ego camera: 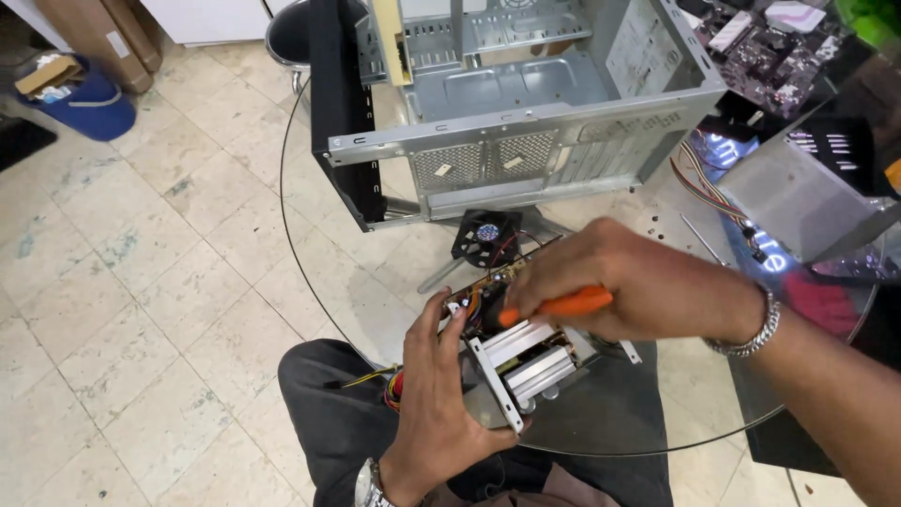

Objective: Assembling and cleaning a computer power supply unit by installing the circuit board and cooling fan into the housing.

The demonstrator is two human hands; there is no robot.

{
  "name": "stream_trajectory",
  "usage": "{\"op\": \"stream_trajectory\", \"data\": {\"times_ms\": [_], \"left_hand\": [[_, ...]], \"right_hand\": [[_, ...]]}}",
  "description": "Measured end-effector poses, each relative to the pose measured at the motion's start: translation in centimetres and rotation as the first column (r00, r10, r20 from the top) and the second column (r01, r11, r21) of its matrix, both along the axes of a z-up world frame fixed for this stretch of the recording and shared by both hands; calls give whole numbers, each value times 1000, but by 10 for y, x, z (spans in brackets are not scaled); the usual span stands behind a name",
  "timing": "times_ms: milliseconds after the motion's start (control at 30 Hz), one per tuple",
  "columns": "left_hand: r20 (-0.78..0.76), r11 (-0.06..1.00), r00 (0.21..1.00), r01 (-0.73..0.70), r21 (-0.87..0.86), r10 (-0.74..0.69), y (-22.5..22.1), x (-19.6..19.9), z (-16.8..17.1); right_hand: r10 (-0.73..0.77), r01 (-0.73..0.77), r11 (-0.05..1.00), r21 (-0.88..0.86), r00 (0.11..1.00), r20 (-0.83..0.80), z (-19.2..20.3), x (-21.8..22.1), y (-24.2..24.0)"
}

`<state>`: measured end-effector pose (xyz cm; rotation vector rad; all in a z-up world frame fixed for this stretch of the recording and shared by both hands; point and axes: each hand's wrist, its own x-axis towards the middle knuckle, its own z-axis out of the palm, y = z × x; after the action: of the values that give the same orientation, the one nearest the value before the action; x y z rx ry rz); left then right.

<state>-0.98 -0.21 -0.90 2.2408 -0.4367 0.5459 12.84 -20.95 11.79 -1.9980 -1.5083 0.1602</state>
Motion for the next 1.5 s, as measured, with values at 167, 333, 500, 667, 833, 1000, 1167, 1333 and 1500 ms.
{"op": "stream_trajectory", "data": {"times_ms": [167,333,500,667,833,1000,1167,1333,1500], "left_hand": [[-81,1000,996,25,3,-25,4,3,-8],[-121,1000,992,21,-2,-21,5,5,-9],[-223,1000,975,-2,-8,0,7,7,-8],[-374,1000,927,22,-15,-26,7,6,1],[-277,999,961,28,27,-19,6,5,2],[-339,996,941,10,93,23,2,0,-4],[-371,995,925,-65,72,87,-5,-10,-11],[-280,987,946,-163,14,160,-12,-12,-4],[-185,966,953,-253,-52,239,-16,-11,4]], "right_hand": [[-69,67,992,-110,997,-20,-16,5,3],[-9,5,998,-61,998,-58,-33,17,2],[65,-57,996,72,992,-110,-21,17,10],[-28,16,988,-151,997,-76,-19,15,14],[9,-17,995,-99,997,-82,-23,28,12],[-89,94,992,81,994,-62,-10,34,27],[-98,95,995,-22,954,-282,-22,52,52],[-231,92,918,-387,915,-330,-20,66,64],[-285,111,844,-525,921,-264,-13,63,65]]}}
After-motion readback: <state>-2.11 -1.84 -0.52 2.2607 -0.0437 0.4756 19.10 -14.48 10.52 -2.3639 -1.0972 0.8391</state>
